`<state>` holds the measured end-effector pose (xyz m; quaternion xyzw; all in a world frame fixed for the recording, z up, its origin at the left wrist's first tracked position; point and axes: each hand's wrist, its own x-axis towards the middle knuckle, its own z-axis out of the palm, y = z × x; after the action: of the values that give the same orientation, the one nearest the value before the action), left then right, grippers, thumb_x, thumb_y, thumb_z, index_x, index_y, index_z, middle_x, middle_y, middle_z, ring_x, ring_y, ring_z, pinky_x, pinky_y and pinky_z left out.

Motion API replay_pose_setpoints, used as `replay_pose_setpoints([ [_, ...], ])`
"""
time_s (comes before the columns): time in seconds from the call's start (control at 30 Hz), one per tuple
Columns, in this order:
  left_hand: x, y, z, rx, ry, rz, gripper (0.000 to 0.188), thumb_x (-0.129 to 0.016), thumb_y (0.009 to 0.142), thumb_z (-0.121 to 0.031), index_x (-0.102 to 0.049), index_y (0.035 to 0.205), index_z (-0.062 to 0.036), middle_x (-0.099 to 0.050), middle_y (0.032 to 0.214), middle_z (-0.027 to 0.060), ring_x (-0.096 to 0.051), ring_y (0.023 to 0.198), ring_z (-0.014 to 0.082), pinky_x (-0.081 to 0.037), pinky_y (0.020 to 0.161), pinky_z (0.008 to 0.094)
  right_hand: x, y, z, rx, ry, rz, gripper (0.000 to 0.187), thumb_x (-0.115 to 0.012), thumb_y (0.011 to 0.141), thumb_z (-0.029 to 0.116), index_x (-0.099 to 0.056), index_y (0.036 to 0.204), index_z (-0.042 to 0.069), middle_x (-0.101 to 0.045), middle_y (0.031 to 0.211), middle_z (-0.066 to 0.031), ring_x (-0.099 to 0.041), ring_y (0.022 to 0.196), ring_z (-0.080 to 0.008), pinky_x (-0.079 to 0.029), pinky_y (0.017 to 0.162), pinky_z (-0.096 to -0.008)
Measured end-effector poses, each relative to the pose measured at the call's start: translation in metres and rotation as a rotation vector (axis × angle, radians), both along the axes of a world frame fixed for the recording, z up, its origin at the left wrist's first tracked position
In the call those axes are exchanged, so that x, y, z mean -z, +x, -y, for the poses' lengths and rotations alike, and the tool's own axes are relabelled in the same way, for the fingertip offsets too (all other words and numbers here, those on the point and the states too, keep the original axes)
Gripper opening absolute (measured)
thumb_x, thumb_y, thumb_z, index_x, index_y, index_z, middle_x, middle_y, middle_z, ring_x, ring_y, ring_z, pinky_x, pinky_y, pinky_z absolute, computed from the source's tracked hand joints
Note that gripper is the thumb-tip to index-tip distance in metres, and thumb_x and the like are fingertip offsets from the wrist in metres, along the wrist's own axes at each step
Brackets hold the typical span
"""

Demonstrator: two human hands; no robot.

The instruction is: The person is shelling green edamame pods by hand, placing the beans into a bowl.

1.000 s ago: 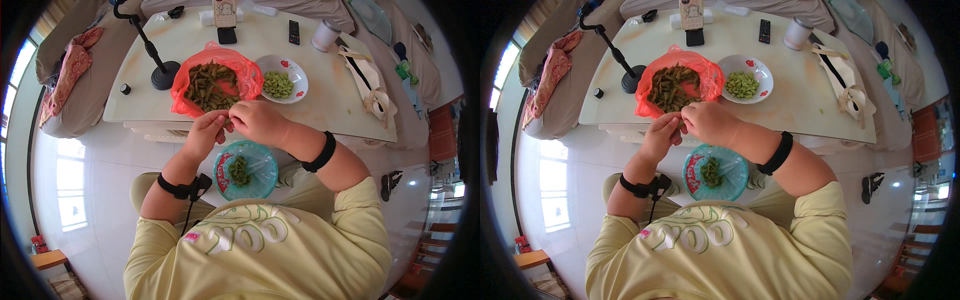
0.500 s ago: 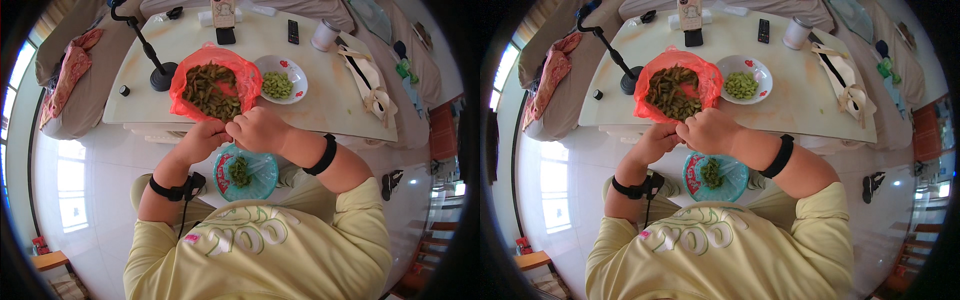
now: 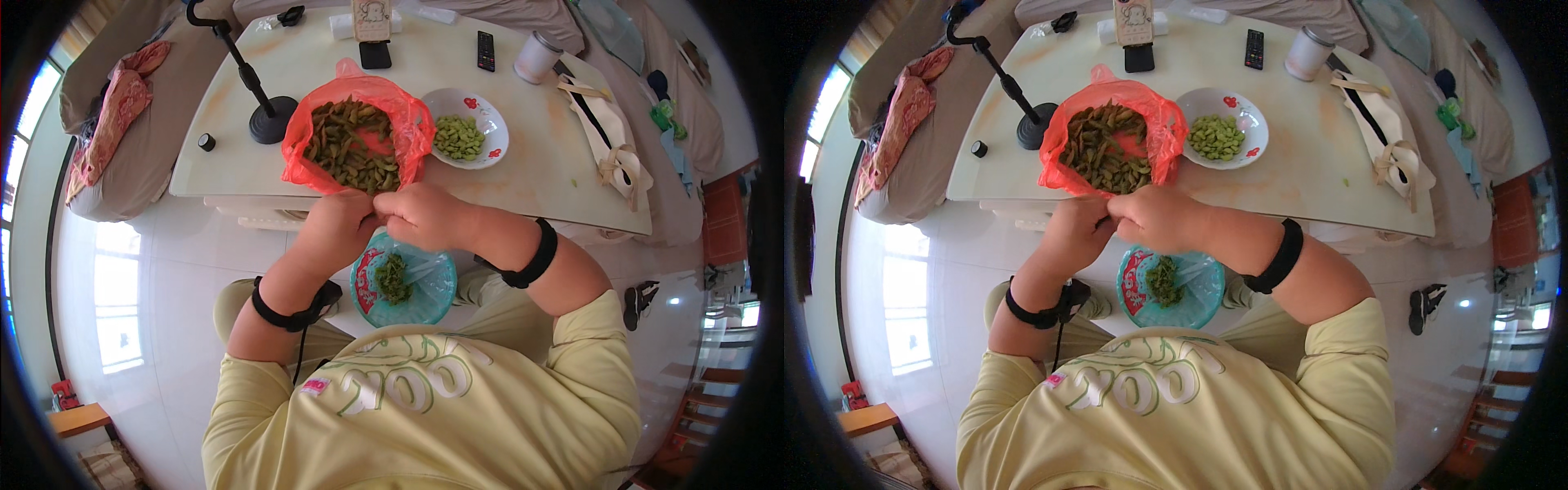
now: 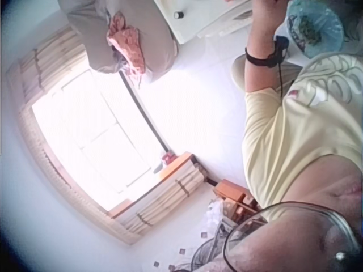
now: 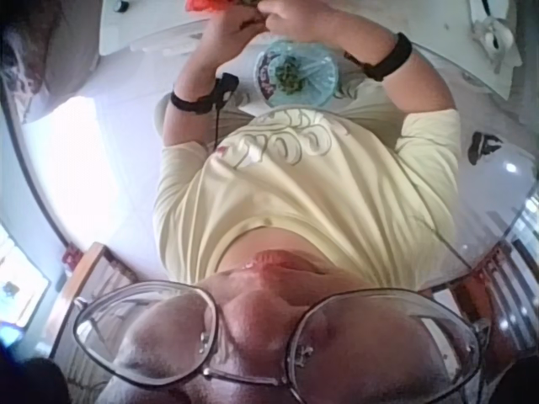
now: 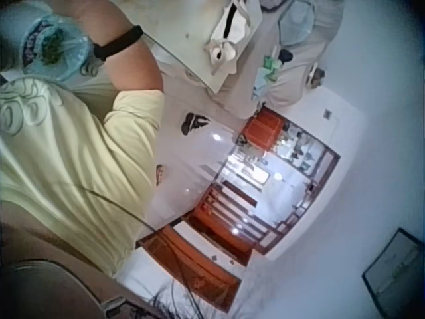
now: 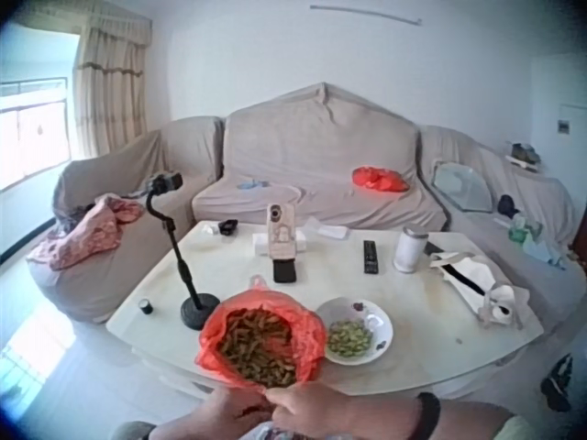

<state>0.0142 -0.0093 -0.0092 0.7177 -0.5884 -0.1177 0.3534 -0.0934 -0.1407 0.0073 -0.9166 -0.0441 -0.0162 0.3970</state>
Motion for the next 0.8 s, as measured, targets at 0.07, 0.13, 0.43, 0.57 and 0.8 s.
replay_pose_setpoints([
  [0.07, 0.010, 0.004, 0.001, -0.062, 0.007, 0.134, 0.013, -0.060, 0.066, -0.009, -0.058, 0.077, -0.0016, -0.055, 0.069, 0.0155, -0.052, 0.066, 0.0321, -0.042, 0.057, 0.0351, -0.013, -0.004, -0.009, -0.126, 0.059, -0.023, 0.013, -0.046, 0.071, 0.015, -0.049, 0.073, 0.003, -0.055, 0.068, -0.0166, -0.053, 0.065, -0.0329, -0.041, 0.057, -0.0399],
  [0.13, 0.017, 0.015, 0.003, -0.169, 0.050, 0.002, 0.013, -0.057, 0.072, -0.009, -0.058, 0.082, -0.0021, -0.055, 0.065, 0.0121, -0.052, 0.060, 0.0269, -0.041, 0.055, 0.0334, -0.026, -0.006, -0.015, -0.285, 0.049, -0.056, 0.012, -0.047, 0.069, 0.014, -0.051, 0.075, 0.004, -0.055, 0.069, -0.0152, -0.054, 0.065, -0.0304, -0.042, 0.059, -0.0387],
  [0.43, -0.005, 0.018, -0.004, 0.070, -0.243, -1.132, 0.023, -0.041, 0.083, -0.003, -0.053, 0.102, 0.0010, -0.043, 0.061, -0.0042, -0.028, 0.051, 0.0040, -0.024, 0.044, 0.0177, 0.024, -0.014, -0.005, -0.344, -0.249, -0.465, 0.018, -0.049, 0.067, 0.006, -0.056, 0.084, 0.007, -0.058, 0.073, -0.0102, -0.055, 0.076, -0.0252, -0.042, 0.068, -0.0376],
  [0.57, -0.010, 0.008, -0.009, 0.024, -0.228, -1.140, 0.026, -0.041, 0.082, -0.002, -0.052, 0.106, 0.0000, -0.048, 0.067, -0.0026, -0.030, 0.051, 0.0040, -0.026, 0.046, 0.0169, 0.000, -0.007, 0.001, -0.088, -0.235, -0.297, 0.016, -0.054, 0.072, 0.012, -0.052, 0.086, 0.006, -0.057, 0.071, -0.0057, -0.055, 0.064, -0.0201, -0.043, 0.056, -0.0312],
  [0.8, -0.005, -0.007, -0.005, -0.128, -0.193, -0.731, 0.019, -0.053, 0.078, -0.003, -0.058, 0.096, -0.0016, -0.056, 0.077, 0.0025, -0.049, 0.066, 0.0084, -0.041, 0.060, 0.0207, -0.016, 0.000, -0.005, 0.329, 0.088, 0.235, 0.026, -0.063, 0.070, 0.020, -0.043, 0.075, 0.005, -0.051, 0.062, -0.0057, -0.051, 0.055, -0.0166, -0.040, 0.049, -0.0292],
])
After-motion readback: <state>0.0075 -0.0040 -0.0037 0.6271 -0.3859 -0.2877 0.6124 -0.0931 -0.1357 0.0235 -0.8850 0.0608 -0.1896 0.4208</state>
